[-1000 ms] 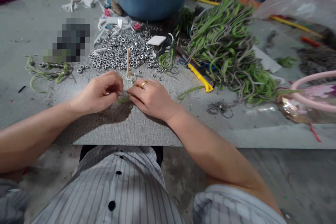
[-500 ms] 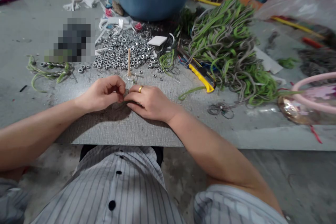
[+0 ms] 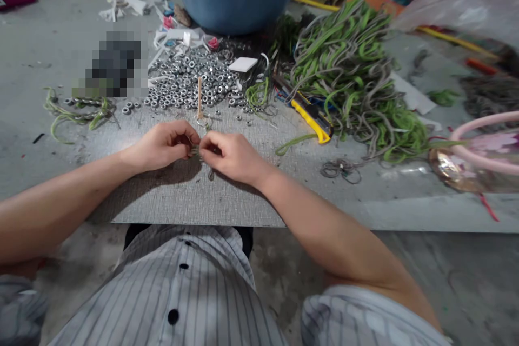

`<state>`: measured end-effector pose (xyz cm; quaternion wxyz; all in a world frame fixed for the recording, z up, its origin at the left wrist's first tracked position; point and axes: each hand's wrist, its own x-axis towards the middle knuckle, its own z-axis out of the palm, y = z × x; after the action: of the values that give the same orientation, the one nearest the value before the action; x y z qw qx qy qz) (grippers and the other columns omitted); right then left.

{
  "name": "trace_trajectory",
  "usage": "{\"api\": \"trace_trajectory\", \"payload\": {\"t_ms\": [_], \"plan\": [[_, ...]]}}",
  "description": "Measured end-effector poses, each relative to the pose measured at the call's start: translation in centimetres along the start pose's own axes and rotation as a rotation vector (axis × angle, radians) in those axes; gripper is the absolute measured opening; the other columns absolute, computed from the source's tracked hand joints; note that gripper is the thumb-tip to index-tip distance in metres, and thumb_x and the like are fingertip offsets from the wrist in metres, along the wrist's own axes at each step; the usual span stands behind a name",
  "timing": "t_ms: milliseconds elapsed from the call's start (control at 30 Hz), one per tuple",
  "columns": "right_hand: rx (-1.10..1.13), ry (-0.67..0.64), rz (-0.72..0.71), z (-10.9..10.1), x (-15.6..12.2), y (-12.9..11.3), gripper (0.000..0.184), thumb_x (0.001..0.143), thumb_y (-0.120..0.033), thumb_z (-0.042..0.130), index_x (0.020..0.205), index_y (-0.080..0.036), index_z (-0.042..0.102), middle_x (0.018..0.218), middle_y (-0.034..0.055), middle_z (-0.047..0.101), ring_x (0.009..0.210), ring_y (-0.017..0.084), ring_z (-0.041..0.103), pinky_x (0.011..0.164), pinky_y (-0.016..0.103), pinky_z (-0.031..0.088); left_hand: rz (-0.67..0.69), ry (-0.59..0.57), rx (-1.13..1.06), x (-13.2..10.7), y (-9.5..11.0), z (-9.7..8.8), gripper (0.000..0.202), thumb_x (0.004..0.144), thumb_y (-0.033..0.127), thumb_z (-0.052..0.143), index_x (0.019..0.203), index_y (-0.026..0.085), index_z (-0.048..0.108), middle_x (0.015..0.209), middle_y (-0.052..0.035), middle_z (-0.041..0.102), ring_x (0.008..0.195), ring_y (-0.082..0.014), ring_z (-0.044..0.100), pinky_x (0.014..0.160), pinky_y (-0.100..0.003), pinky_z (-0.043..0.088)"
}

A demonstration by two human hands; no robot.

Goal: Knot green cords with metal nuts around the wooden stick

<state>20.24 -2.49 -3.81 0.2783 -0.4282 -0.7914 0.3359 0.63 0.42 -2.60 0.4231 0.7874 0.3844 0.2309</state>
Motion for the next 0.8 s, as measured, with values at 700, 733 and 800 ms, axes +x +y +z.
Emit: {"api": "trace_trajectory", "payload": {"t_ms": [700, 733, 800], "plan": [[-0.184, 0.17, -0.123, -1.1, 0.1, 1.1, 0.017, 0.089, -0.029, 0.055, 0.094, -0.02, 0.068, 0.095, 0.007, 0.07, 0.081, 0.018, 0.063, 0.071, 0.031, 0.049, 0.057, 0.046, 0.313, 0.1, 0.4, 0.7, 0.01, 0.081, 0.016, 0.058, 0.076, 0.013, 0.066, 0.076, -0.0014, 0.064, 0.067, -0.0101, 0.056, 0.065, -0.023, 0.044], [-0.237, 0.159, -0.151, -1.2, 0.0, 1.2, 0.017, 0.09, -0.028, 0.055, 0.096, -0.021, 0.069, 0.1, 0.008, 0.069, 0.087, 0.019, 0.064, 0.075, 0.032, 0.05, 0.056, 0.046, 0.312, 0.1, 0.4, 0.6, 0.01, 0.08, 0.016, 0.058, 0.076, 0.014, 0.066, 0.077, -0.0011, 0.063, 0.067, -0.0102, 0.056, 0.065, -0.023, 0.044], [-0.314, 0.104, -0.186, -1.4, -0.1, 1.3, 0.02, 0.091, -0.025, 0.053, 0.102, -0.02, 0.069, 0.107, 0.0092, 0.069, 0.096, 0.022, 0.064, 0.082, 0.035, 0.05, 0.051, 0.039, 0.309, 0.1, 0.5, 0.6, 0.01, 0.08, 0.016, 0.058, 0.075, 0.014, 0.066, 0.077, -0.0009, 0.063, 0.069, -0.0106, 0.057, 0.066, -0.023, 0.045]]}}
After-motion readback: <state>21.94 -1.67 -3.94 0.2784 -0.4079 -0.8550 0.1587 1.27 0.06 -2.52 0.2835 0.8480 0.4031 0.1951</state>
